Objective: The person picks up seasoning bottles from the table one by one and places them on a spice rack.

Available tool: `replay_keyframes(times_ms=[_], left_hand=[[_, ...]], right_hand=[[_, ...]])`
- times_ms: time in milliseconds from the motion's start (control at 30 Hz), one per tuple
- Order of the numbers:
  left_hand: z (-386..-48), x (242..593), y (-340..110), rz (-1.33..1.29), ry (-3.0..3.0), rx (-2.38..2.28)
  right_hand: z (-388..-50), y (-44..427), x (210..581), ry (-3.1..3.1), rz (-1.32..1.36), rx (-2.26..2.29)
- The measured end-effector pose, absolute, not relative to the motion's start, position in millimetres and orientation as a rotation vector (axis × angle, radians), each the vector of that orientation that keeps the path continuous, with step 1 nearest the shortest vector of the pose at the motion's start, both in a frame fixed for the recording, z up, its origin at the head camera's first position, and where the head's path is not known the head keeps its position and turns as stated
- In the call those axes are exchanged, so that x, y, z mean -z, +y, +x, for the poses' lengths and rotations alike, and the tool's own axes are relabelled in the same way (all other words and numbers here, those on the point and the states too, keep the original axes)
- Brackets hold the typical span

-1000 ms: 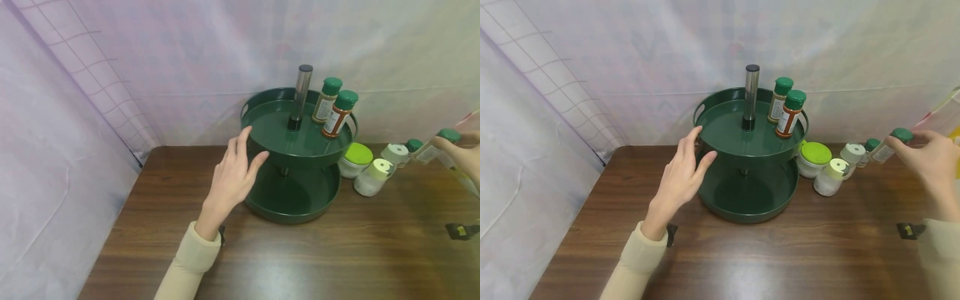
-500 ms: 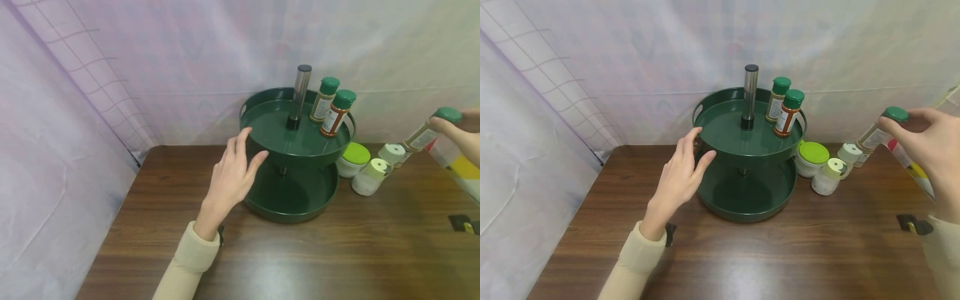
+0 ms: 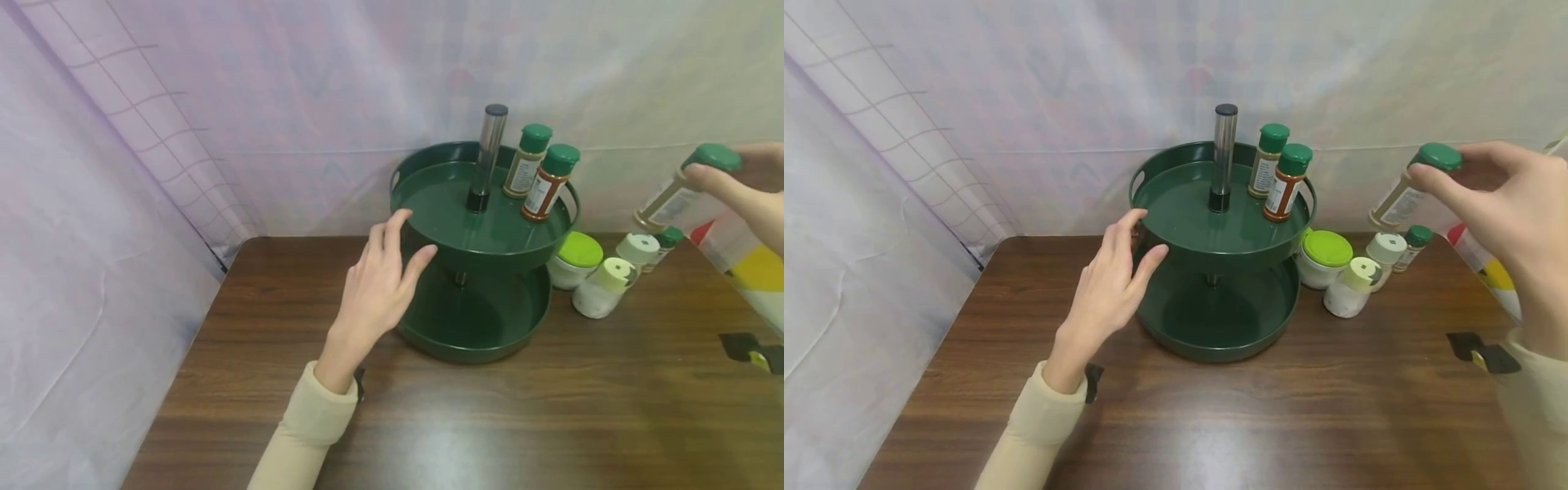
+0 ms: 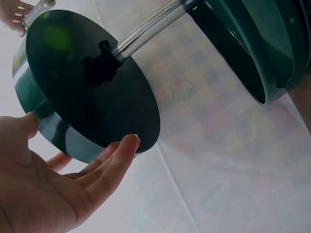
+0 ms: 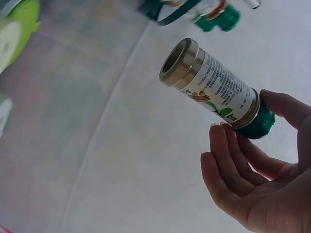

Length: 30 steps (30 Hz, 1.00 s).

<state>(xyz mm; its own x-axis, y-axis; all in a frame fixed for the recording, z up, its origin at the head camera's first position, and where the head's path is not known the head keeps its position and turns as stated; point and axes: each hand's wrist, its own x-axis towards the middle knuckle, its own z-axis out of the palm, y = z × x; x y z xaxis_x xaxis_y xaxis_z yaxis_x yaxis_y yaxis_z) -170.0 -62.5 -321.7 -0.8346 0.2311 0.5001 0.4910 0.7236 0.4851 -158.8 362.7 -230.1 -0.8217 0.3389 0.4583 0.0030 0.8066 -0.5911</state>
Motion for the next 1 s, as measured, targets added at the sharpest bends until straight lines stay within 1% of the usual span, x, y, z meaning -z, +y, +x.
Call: replay_keyframes(times_ms=[467, 700, 1000], left_hand=[[-169, 322, -62, -0.551, -2.514, 0.875], [-168, 322, -60, -0.570, -2.500, 0.867], [-168, 321, -60, -0.569, -2.495, 0.865]], right_hand=[[-156, 301, 197, -2.340, 0.020, -1.123], [-156, 272, 192, -2.399, 0.031, -0.983], [-167, 235, 192, -2.373, 0.260, -1.018]])
